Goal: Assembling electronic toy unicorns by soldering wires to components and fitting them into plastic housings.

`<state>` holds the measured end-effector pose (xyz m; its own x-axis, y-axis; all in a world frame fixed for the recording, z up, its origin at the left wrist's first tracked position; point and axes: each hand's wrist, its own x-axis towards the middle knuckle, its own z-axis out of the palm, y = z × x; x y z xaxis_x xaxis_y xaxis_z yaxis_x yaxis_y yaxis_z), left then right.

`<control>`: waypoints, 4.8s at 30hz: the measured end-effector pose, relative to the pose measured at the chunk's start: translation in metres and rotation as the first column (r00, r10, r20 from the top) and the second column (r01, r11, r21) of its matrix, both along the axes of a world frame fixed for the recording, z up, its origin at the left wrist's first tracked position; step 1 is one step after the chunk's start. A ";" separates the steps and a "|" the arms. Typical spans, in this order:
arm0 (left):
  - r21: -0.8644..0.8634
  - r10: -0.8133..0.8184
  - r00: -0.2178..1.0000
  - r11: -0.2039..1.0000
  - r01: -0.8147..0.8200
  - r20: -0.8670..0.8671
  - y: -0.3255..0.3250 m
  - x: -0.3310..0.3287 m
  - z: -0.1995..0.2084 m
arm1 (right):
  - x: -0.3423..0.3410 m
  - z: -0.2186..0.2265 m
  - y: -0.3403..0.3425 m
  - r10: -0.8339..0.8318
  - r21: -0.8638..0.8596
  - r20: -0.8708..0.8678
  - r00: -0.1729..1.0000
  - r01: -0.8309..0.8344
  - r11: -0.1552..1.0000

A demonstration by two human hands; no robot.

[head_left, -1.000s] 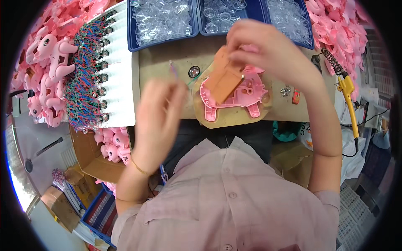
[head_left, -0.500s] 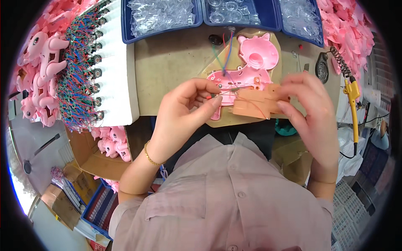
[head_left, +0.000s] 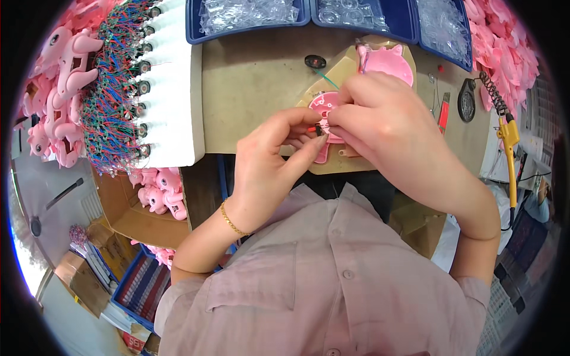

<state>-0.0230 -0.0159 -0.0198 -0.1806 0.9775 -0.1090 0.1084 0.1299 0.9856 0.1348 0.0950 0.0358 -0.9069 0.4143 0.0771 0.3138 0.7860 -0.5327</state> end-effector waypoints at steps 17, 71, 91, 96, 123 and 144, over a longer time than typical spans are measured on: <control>0.407 0.228 0.574 0.891 0.203 -0.786 -0.015 -0.009 -0.038 | -0.014 -0.017 0.003 0.004 0.045 0.061 0.998 -0.007 0.999; -0.122 -0.104 0.994 0.988 0.098 -0.040 0.077 0.017 0.012 | 0.022 -0.006 0.022 -0.566 -0.365 -0.263 0.782 0.462 0.808; 0.148 -0.355 0.709 0.828 0.542 -0.610 0.088 -0.002 0.018 | 0.084 -0.006 -0.031 -0.702 -0.844 -0.016 0.712 0.367 0.391; 0.128 -0.323 0.798 0.888 0.441 -0.509 0.078 -0.003 0.013 | 0.072 -0.015 -0.035 -0.543 -0.370 -0.095 0.835 0.476 0.798; 0.332 0.018 0.833 0.922 0.201 -0.554 0.064 0.007 -0.012 | 0.033 -0.052 -0.019 -0.368 0.136 -0.090 0.926 0.377 0.916; 0.315 0.016 0.842 0.931 0.184 -0.540 0.061 0.009 -0.013 | 0.038 -0.051 -0.010 -0.254 0.102 -0.046 0.966 0.258 0.961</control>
